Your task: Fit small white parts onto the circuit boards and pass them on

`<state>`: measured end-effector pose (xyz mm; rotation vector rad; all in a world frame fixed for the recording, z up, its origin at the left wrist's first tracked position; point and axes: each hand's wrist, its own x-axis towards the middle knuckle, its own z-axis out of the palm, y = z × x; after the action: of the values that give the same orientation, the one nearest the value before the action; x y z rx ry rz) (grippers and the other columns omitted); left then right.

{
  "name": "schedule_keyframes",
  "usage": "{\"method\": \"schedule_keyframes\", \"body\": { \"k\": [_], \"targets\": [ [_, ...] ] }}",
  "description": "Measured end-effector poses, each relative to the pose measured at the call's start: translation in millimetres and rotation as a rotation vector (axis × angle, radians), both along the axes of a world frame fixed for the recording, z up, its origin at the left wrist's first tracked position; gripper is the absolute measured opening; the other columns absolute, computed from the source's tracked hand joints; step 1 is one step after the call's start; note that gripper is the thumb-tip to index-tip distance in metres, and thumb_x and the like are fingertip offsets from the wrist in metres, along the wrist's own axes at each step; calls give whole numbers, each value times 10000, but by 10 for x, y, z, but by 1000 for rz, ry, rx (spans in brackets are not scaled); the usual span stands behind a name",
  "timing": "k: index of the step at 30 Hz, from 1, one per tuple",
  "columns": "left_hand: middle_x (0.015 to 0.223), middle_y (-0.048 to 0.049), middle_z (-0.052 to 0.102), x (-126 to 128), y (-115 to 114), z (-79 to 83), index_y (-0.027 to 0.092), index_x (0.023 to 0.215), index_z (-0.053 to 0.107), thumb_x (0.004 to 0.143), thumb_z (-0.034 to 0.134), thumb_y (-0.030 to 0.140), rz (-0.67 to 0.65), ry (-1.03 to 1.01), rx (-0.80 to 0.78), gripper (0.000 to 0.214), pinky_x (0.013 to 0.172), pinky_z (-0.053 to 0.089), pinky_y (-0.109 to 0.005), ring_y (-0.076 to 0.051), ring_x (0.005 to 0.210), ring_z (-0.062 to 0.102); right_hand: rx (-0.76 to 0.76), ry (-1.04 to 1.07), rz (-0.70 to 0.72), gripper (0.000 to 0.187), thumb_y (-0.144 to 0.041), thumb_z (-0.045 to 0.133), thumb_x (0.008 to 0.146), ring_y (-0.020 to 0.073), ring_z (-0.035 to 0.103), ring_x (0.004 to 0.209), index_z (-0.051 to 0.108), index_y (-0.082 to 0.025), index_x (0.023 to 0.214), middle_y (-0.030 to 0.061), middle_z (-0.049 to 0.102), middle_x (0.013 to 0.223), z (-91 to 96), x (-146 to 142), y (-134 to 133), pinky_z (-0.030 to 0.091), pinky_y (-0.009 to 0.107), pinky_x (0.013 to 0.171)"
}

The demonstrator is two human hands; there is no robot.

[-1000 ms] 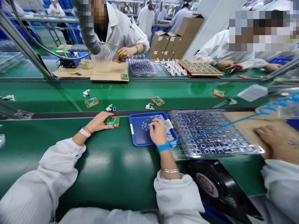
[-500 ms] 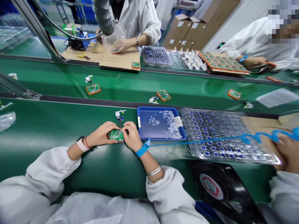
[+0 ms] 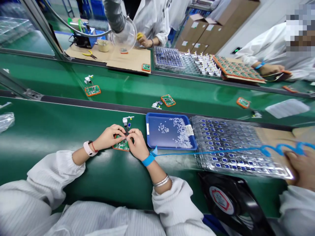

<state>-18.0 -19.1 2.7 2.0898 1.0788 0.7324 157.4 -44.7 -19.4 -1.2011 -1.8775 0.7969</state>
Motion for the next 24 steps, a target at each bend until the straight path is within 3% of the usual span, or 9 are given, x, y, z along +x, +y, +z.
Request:
{"method": "schedule_keyframes", "body": {
  "k": [11,18,21,24],
  "targets": [
    [800,-27,695,48,16,70,168,660,683,741,572,155,35,31,-143,138,750,474,-287,-163,771,633,-61,-19,-12,148,-135,450,792,173,518,861,499,-192,664,64,505,866,23,-22,15,441,335,781],
    [808,-31,682,1,33,38,164,659,666,738,574,161,22,23,-132,121,734,473,-278,-158,767,627,-31,-68,-13,151,-142,463,790,172,525,854,521,-194,660,58,518,849,91,-66,12,446,327,776],
    [856,-42,668,-50,8,2,171,748,655,756,586,195,9,3,-49,74,771,462,-300,-168,805,613,84,-92,-112,132,-180,471,804,178,535,882,547,-200,698,67,544,892,173,198,67,443,337,800],
    [890,-45,651,-79,1,-11,176,837,630,769,585,229,-12,24,-12,97,762,453,-300,-173,825,598,164,-159,-384,132,-249,490,796,202,534,880,560,-195,698,82,567,875,179,786,188,444,361,791]
  ]
}}
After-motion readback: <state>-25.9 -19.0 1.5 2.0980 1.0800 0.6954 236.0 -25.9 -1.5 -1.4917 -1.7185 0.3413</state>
